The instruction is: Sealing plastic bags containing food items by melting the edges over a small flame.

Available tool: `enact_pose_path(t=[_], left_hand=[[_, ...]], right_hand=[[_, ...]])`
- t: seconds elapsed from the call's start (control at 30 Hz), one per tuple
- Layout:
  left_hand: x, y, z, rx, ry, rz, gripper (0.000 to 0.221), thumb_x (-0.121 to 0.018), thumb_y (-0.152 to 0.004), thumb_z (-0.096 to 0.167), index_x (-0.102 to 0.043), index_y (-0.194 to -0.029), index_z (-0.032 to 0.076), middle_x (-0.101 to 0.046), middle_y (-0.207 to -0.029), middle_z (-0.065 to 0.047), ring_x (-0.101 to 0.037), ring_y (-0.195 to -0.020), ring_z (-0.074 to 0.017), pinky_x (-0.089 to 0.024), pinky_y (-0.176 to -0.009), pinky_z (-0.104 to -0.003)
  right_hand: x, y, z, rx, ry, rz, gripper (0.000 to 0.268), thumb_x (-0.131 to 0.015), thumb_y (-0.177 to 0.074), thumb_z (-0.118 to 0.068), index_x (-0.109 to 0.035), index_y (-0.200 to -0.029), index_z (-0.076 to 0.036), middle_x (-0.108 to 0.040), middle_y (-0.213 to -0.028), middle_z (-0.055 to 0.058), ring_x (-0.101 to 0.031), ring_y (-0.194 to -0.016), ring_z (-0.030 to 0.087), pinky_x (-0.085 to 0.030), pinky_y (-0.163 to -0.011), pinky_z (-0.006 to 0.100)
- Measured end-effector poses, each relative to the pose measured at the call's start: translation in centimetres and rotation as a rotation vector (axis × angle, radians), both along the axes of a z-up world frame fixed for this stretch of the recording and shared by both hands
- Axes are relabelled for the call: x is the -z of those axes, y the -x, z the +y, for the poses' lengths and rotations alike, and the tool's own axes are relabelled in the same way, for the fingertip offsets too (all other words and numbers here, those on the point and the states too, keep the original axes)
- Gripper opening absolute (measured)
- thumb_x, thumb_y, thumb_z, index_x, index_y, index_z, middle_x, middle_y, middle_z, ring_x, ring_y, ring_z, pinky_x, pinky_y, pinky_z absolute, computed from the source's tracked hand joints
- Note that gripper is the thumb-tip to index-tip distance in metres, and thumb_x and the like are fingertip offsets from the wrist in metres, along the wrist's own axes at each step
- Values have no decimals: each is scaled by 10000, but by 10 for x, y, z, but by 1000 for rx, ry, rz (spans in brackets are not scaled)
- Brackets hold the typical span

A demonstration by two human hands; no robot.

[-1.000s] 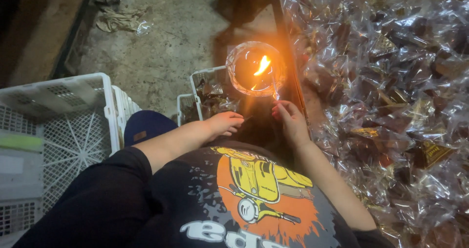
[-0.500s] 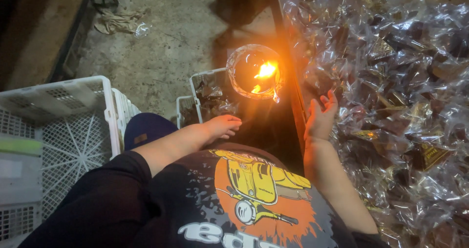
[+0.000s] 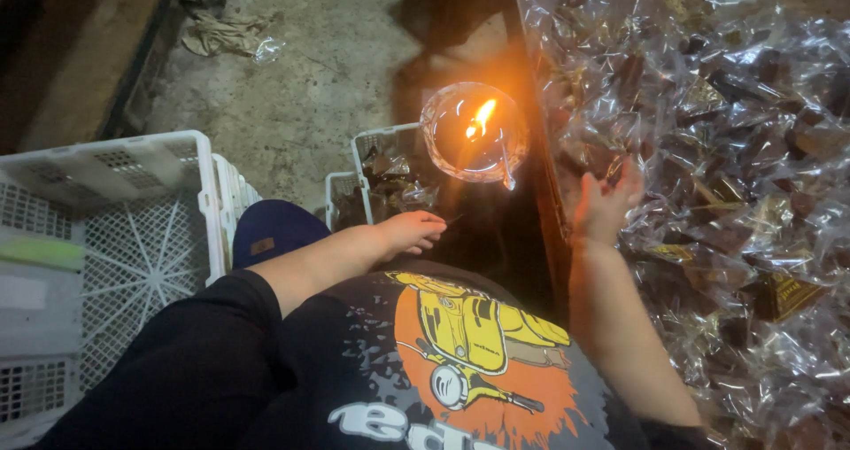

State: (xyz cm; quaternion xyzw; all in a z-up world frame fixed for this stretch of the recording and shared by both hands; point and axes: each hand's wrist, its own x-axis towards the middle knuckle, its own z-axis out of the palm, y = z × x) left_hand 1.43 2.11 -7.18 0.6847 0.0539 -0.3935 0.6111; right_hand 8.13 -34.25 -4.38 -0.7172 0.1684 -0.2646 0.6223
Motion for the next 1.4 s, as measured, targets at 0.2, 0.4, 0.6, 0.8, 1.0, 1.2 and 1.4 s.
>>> enact_pose_path(t=[0.2,0.4,0.6,0.8,1.0,1.2,1.4], left_hand=[[0,1,5,-9,13,0,681,-610,-983,509,-448,-1519,121,-597,-1411,-224,-601,-1275,-365,-492,-1048,-512],[6,0,11,-9,-14,1,654,-622,-965,557,-492,-1493,194,-629,-1391,-160,-639,-1238,-302,-523,-1010,-452],[-84,10,11,-7,-4,58,592,-487,-991,379,-421,-1530,142,-548,-1499,-153,-564,-1351,-302,-452,-1109,-402],[-90,11,7,-166,298,83,690,-537,-906,476,-475,-1473,89,-571,-1406,-183,-638,-1183,-320,-551,-967,-401],[-57,8,11,-48,758,242,895,-392,-936,802,-498,-1465,88,-658,-1287,-264,-736,-1021,-364,-659,-703,-317],[-31,-1,9,-442,672,-101,459,-746,-916,87,-573,-1337,140,-749,-1130,-174,-760,-945,-272,-647,-650,-316],[-25,-3,5,-421,423,-303,331,-800,-890,173,-665,-1190,138,-711,-1068,-100,-726,-864,-178,-613,-600,-230]], right_hand=[[-21,-45,-58,-143,289,-216,1058,-852,-869,89,-139,-1618,-134,-433,-1473,160,-579,-1237,222,-511,-1011,246],[-54,-43,-55,-225,223,117,648,-613,-1051,-113,-360,-1574,-400,-576,-1469,17,-639,-654,132,-563,-551,196],[-126,-4,0,79,-214,-87,291,-647,-968,-70,-709,-1249,-114,-761,-1200,-3,-734,-925,71,-635,-773,145],[-153,40,62,-244,-305,-214,210,-651,-949,-32,-657,-1133,-134,-710,-1118,44,-710,-1013,195,-624,-933,353],[-170,116,168,-573,-338,109,146,-718,-895,-78,-691,-1033,-42,-699,-1175,123,-709,-961,271,-613,-841,463],[-56,72,138,-663,-432,196,346,-607,-1044,-275,-567,-1365,-151,-684,-1291,80,-664,-1133,177,-545,-983,322],[-109,86,165,-808,-73,180,1025,-790,-861,-30,-147,-1650,-148,-718,-1086,112,-703,-936,140,-597,-861,284]])
